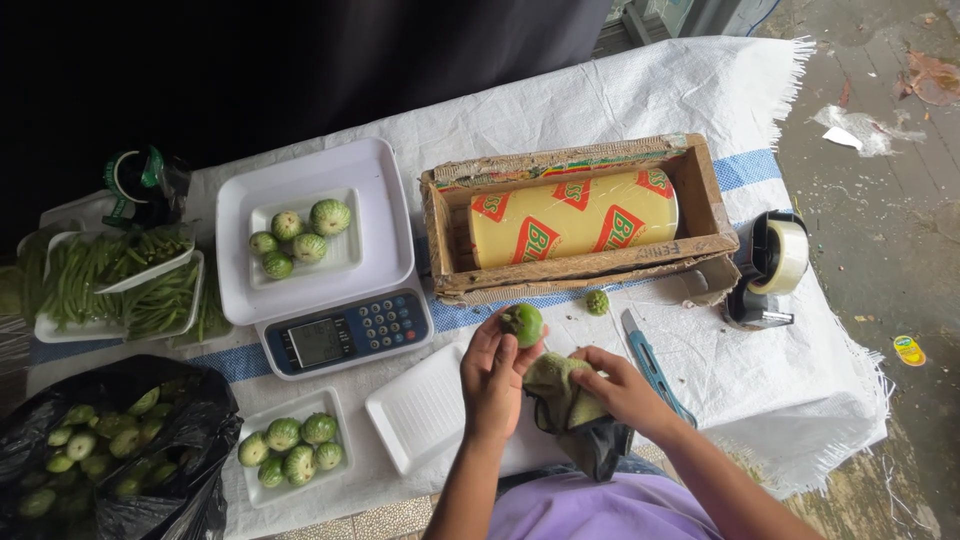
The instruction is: Trimming stems from small green vegetables with a knife and arranging them on foam trays for weighing and packaging.
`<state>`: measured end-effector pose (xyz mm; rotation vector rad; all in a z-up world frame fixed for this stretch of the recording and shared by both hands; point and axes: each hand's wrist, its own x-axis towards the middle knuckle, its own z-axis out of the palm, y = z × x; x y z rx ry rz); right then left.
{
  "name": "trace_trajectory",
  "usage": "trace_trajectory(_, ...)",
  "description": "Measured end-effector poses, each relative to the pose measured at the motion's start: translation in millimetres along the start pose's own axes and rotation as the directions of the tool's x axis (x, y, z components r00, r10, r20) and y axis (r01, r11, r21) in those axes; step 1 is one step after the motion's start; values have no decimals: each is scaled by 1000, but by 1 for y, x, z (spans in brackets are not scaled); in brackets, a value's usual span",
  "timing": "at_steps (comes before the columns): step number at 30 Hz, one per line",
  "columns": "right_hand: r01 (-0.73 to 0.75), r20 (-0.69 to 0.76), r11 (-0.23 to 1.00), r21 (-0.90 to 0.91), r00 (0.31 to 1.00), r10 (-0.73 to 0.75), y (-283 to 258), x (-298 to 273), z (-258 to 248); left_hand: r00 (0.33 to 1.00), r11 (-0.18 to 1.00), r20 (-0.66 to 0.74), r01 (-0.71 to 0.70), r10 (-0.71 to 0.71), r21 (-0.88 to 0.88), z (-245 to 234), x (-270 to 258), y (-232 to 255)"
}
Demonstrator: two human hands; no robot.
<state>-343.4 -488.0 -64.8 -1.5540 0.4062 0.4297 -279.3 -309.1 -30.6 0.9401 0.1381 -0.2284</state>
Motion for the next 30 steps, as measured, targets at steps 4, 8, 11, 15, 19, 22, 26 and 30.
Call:
trace_trajectory(4,142,-118,808,-572,960,-252,28,-1,-29,989,972,69,142,-132,-188,0,-9,7)
trace_trajectory(8,-117,-382,658,-744,882,-275,51,-10,-59,974,963,184,169,-131,-209,14,-18,20)
trace_trajectory(11,-302,-433,564,-768,895,-111,68,-10,-70,964,975,233,163,-125,-153,23,-23,27)
trace_trajectory(15,-293,-400,534,-793,912,-93,70,-6,-73,967,995,238,95,-92,-4,38,-29,33)
trace_trajectory(19,-318,-444,677,-663,896,-14,56,-7,-75,971,996,223,68,-81,64,50,-36,48)
trace_trajectory(22,-191,-401,787,-587,913,-78,28,-24,-75,976,990,218,-53,24,131,53,-39,54)
trace_trajectory(26,156,-261,979,-134,947,-187,-55,-69,-52,955,965,263,-190,138,181,57,-43,61)
trace_trajectory(30,381,4,906,186,921,-388,-104,-98,-28,968,982,215,-157,132,104,61,-49,61)
